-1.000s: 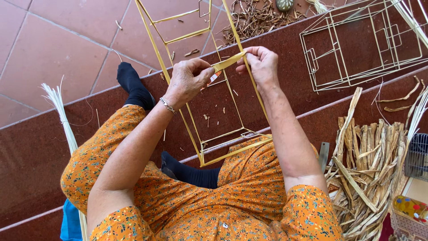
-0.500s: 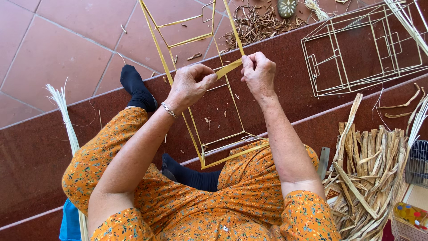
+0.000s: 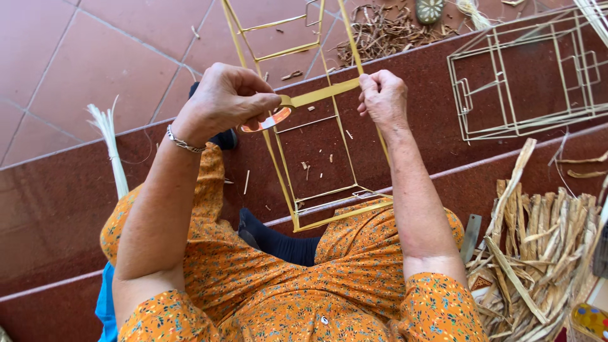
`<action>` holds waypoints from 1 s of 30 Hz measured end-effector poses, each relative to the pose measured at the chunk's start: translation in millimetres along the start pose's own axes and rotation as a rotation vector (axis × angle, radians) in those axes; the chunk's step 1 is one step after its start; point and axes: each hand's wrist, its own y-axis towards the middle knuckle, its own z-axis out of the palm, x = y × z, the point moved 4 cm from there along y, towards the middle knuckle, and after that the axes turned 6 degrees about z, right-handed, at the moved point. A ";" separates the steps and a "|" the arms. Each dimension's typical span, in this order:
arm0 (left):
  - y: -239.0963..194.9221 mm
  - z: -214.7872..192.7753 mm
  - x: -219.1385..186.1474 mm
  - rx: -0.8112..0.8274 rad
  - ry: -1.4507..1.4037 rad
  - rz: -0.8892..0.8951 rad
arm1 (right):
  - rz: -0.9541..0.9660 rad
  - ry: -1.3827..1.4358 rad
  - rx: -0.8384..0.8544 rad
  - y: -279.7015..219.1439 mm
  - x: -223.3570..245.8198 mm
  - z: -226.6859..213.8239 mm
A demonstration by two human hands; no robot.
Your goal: The person sits on the floor and assembles a rectangular bamboo frame by wrapping thin bamboo strips around the joints. They use scissors to trim excess strips and secure the structure.
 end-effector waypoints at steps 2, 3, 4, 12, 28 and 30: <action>-6.5 -9.3 6.1 -0.062 0.237 0.008 | 0.016 0.034 0.015 2.9 -2.8 -0.3; -7.2 -11.5 9.7 -0.099 0.421 0.047 | 0.025 0.051 0.022 3.3 -5.3 -0.2; -6.8 -12.0 14.2 -0.134 0.602 0.088 | 0.013 0.059 0.030 3.4 -6.8 -0.9; 4.0 -3.7 72.2 -0.269 0.756 -0.072 | -0.006 0.075 0.051 5.1 -8.8 -3.4; 8.1 45.6 85.5 -0.241 1.057 0.392 | -0.970 -0.824 -0.121 -17.7 50.2 -10.9; 17.7 47.6 92.7 -0.237 1.083 0.414 | -1.063 -0.898 -0.102 -15.7 46.8 -10.8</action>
